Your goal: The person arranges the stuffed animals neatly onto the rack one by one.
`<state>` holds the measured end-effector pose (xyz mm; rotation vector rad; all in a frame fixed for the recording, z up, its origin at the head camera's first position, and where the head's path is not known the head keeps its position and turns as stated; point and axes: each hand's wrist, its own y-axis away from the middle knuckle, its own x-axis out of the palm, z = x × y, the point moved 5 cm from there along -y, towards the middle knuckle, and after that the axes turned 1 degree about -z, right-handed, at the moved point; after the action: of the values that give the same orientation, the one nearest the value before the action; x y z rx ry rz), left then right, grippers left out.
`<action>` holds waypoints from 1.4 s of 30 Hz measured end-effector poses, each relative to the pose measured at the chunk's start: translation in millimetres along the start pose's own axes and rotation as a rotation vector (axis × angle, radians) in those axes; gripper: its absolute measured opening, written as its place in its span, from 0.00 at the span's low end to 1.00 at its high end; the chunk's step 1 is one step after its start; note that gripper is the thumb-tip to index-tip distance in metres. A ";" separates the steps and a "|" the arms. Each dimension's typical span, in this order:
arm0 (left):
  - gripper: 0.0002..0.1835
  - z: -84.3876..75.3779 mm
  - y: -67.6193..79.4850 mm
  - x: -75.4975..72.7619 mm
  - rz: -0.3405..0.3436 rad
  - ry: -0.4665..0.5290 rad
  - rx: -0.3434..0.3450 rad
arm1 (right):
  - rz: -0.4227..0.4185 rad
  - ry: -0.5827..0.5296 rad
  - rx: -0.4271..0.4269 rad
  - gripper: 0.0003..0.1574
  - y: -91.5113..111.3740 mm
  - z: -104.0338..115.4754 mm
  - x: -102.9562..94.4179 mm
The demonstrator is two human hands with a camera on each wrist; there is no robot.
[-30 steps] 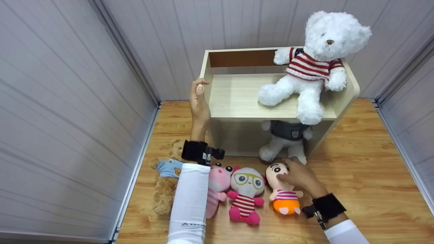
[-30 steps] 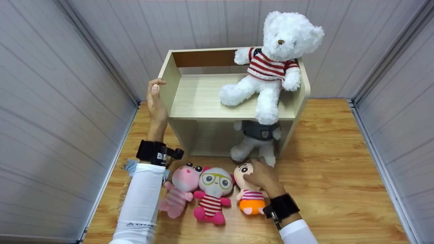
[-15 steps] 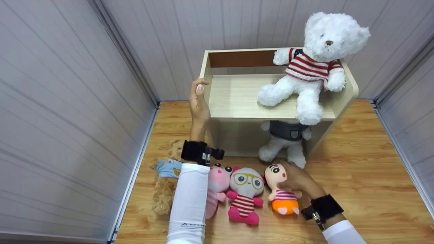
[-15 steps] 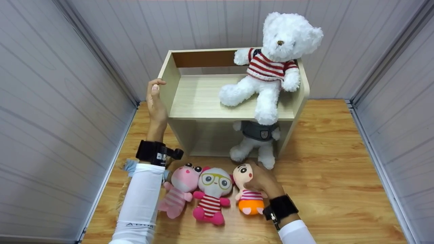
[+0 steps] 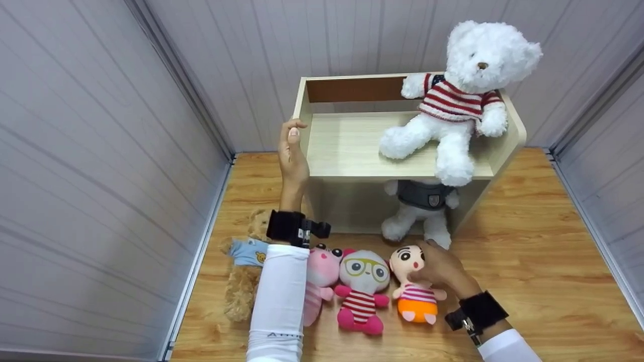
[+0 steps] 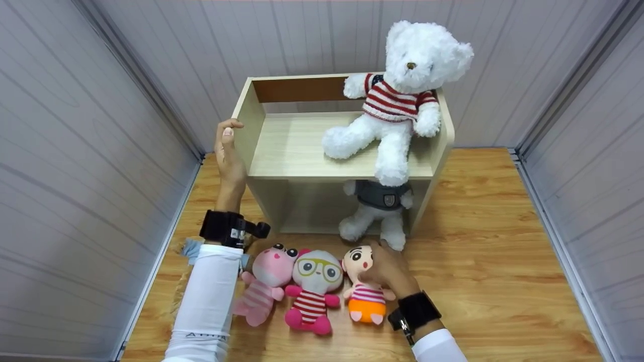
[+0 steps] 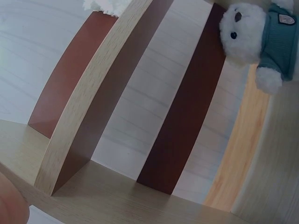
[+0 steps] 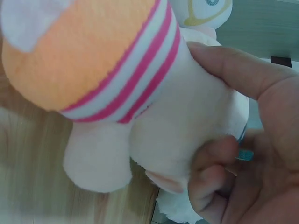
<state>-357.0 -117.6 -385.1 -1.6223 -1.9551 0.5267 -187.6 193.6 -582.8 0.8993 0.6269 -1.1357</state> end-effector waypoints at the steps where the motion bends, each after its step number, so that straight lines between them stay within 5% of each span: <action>1: 0.21 0.2 -0.1 -0.2 -0.001 0.003 0.001 | -0.003 0.014 0.010 0.52 0.4 0.0 -1.1; 13: 0.21 1.8 0.5 -0.3 0.028 -0.027 -0.029 | -0.198 0.048 0.004 0.39 3.4 -0.3 -28.1; 24: 0.21 0.2 -0.1 0.2 0.021 -0.032 -0.032 | -0.494 -0.179 0.031 0.41 -6.5 12.3 -57.4; 35: 0.21 -0.3 0.5 -1.4 0.005 -0.038 -0.041 | -0.661 -0.426 0.061 0.40 -40.8 30.2 -63.0; 42: 0.23 -0.9 0.3 0.0 0.015 -0.048 -0.033 | -0.729 -0.438 0.016 0.39 -58.7 35.8 -60.8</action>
<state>-356.2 -117.7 -384.7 -1.6600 -1.9979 0.5473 -263.2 183.9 -531.7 0.3970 0.5904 -1.9252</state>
